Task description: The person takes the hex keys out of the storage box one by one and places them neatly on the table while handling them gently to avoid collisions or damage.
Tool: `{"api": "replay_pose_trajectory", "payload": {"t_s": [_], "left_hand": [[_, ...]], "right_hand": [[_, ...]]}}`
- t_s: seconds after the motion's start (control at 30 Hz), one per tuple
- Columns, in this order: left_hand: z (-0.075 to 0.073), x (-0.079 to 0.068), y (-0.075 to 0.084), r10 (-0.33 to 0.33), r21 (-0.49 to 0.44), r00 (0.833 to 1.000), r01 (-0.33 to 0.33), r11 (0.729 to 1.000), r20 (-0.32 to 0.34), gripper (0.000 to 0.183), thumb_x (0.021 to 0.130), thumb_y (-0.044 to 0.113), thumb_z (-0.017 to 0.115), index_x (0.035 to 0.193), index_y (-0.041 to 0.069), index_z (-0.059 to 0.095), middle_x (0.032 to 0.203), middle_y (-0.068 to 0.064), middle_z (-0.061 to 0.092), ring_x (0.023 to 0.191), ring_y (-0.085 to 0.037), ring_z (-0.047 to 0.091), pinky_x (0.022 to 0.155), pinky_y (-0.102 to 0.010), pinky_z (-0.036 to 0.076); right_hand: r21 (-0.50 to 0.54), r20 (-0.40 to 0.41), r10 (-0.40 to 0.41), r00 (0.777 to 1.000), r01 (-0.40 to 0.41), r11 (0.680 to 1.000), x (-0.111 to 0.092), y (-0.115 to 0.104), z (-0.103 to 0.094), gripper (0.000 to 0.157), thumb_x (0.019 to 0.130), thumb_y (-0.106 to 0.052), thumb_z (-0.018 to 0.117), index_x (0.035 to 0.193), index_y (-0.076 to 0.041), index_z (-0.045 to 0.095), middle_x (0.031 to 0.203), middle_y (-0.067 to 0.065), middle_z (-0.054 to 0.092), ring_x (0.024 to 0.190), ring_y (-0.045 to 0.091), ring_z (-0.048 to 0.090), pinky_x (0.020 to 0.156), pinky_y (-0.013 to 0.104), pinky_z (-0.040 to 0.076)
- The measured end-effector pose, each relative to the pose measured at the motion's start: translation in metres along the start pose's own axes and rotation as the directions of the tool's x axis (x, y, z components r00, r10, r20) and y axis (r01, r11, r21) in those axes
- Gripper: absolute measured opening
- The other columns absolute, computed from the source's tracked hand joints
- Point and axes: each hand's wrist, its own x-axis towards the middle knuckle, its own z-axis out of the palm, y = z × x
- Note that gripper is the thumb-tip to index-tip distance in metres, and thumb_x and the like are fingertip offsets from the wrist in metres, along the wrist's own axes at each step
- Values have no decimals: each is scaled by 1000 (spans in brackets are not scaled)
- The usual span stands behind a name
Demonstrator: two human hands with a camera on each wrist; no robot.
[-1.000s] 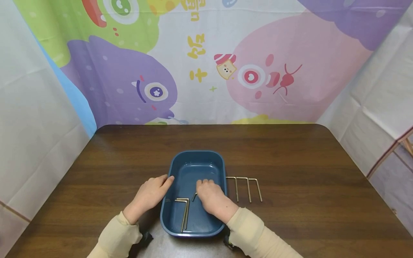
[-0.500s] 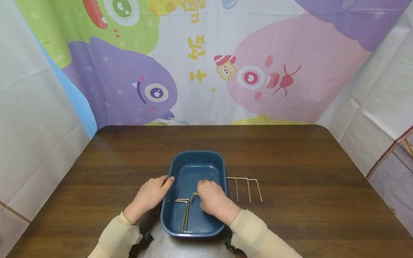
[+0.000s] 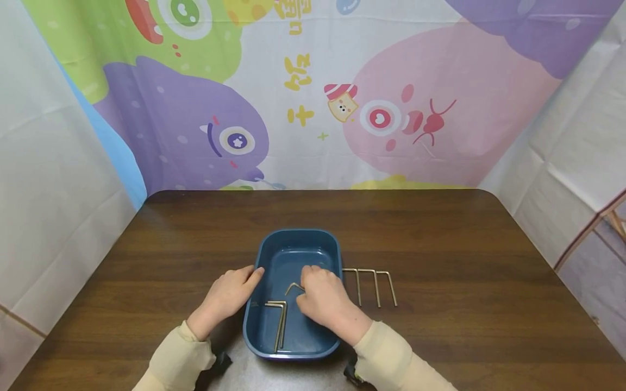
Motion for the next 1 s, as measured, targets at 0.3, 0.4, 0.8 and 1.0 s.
{"api": "replay_pose_trajectory", "payload": {"t_s": [0.3, 0.4, 0.8, 1.0], "left_hand": [[2, 1, -2, 1, -7, 1000, -1, 1000, 5, 37, 95, 38, 39, 69, 14, 50, 56, -1, 41, 51, -16, 45, 49, -29, 32], [3, 1, -2, 2, -4, 1000, -2, 1000, 4, 38, 95, 39, 39, 69, 14, 50, 56, -1, 41, 51, -16, 45, 48, -29, 32], [2, 1, -2, -2, -4, 1000, 2, 1000, -1, 37, 95, 38, 40, 68, 14, 48, 55, -1, 41, 51, -16, 44, 48, -29, 31], [3, 2, -2, 6, 9, 1000, -6, 1000, -8, 37, 95, 39, 39, 68, 14, 49, 56, -2, 43, 52, -17, 45, 49, -30, 33]], "right_hand": [[83, -60, 121, 991, -116, 990, 0, 1, -14, 15, 66, -10, 64, 71, -14, 51, 63, -7, 40, 53, 7, 39, 52, 25, 35], [92, -61, 144, 988, -138, 986, -1, 2, -15, 15, 67, -10, 64, 72, -13, 50, 63, -7, 40, 53, 8, 39, 54, 25, 35], [156, -126, 234, 964, -213, 964, -5, 18, -31, 12, 69, -9, 62, 72, -12, 51, 63, -3, 46, 53, 10, 42, 53, 26, 35], [191, -122, 305, 945, -279, 941, -6, 28, -47, 9, 72, -11, 61, 75, -12, 53, 66, -2, 50, 58, 12, 45, 57, 28, 36]]}}
